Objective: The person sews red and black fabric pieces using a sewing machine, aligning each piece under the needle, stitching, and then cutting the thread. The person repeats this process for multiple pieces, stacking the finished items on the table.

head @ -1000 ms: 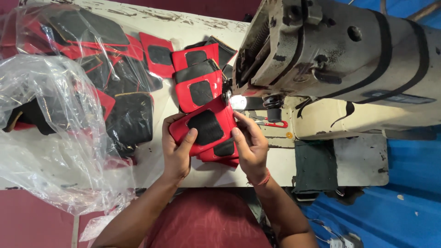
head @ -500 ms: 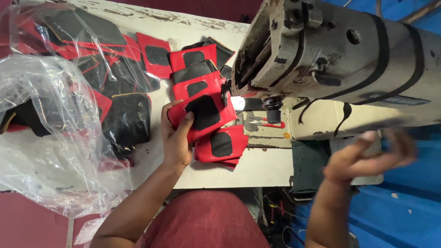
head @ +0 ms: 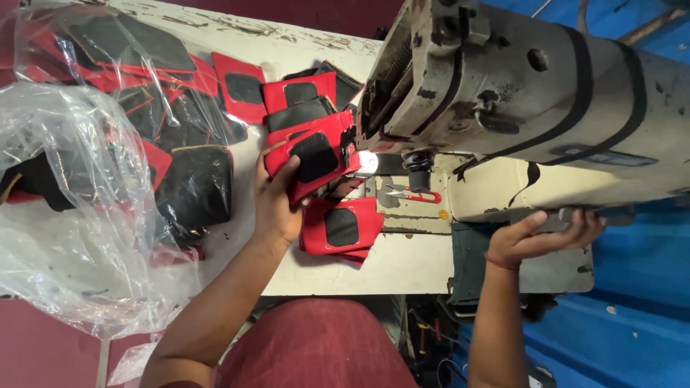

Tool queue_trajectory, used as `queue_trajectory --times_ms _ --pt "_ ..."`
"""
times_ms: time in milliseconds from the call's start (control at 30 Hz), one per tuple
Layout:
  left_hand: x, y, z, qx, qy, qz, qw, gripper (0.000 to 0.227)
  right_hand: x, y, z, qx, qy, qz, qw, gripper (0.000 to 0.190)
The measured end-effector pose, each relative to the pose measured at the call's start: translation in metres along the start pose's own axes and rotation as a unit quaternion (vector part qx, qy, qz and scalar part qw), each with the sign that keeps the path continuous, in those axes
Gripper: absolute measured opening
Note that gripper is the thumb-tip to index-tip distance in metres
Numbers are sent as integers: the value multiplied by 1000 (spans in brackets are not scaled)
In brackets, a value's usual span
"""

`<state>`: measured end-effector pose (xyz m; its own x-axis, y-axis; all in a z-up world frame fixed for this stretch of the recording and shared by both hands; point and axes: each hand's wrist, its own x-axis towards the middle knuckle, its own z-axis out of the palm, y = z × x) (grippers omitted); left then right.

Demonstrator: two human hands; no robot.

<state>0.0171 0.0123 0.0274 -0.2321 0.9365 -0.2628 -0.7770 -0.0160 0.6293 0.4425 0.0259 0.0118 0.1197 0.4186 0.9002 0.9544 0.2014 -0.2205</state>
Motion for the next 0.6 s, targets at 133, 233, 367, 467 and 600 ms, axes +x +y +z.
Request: queue_trajectory --times_ms 133,233,367,467,600 --pt "-1 6 4 15 -4 -24 1000 35 32 14 -21 55 -4 22 998 41" --pt "0 11 5 12 -18 -36 999 37 67 31 -44 98 16 6 995 39" --pt "-3 17 6 36 -10 -54 998 39 6 367 -40 42 86 186 978 40" --pt "-5 18 6 58 -11 -40 997 40 5 375 -42 111 23 137 984 37" --pt "-5 17 4 48 -20 -22 998 45 26 366 -33 182 -37 82 979 38"
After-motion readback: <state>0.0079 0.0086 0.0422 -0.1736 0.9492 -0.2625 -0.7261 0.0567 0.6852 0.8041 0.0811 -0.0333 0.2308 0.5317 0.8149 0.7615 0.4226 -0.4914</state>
